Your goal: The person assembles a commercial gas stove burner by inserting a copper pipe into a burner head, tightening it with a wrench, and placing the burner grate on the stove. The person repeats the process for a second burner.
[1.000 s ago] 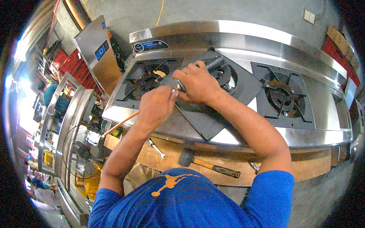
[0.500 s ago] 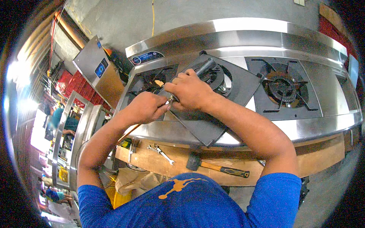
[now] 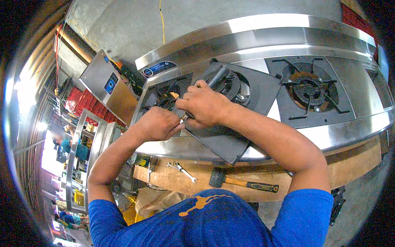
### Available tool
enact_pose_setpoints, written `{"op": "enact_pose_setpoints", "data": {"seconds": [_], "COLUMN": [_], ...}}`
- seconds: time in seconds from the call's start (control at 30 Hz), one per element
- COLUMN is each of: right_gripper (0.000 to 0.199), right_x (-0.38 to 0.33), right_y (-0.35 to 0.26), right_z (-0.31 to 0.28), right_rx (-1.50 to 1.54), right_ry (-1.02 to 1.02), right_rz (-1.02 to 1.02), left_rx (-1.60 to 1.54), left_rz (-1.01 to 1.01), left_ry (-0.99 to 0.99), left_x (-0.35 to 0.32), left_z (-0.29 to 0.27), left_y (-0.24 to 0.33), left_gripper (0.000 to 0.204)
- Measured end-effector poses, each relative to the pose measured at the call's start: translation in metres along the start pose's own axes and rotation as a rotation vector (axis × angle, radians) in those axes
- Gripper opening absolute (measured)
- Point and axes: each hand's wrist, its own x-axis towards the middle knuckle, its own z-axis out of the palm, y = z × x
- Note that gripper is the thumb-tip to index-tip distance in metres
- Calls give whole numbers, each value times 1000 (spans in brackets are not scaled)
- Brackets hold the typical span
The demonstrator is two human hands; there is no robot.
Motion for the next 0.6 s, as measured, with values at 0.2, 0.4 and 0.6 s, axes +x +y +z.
{"op": "enact_pose_setpoints", "data": {"seconds": [0.2, 0.4, 0.6], "right_gripper": [38, 40, 42], "right_x": [-1, -1, -1], "right_y": [1, -5, -4], "right_z": [6, 5, 1], "right_rx": [4, 30, 25], "right_ry": [62, 52, 24], "right_rz": [-2, 94, 67], "left_rx": [32, -62, -18], "left_rz": [-190, -548, -450], "left_ry": [207, 678, 835], "left_x": [-5, -1, 4], "left_z": [11, 47, 56], "left_y": [29, 72, 62], "left_gripper": [24, 15, 21]}}
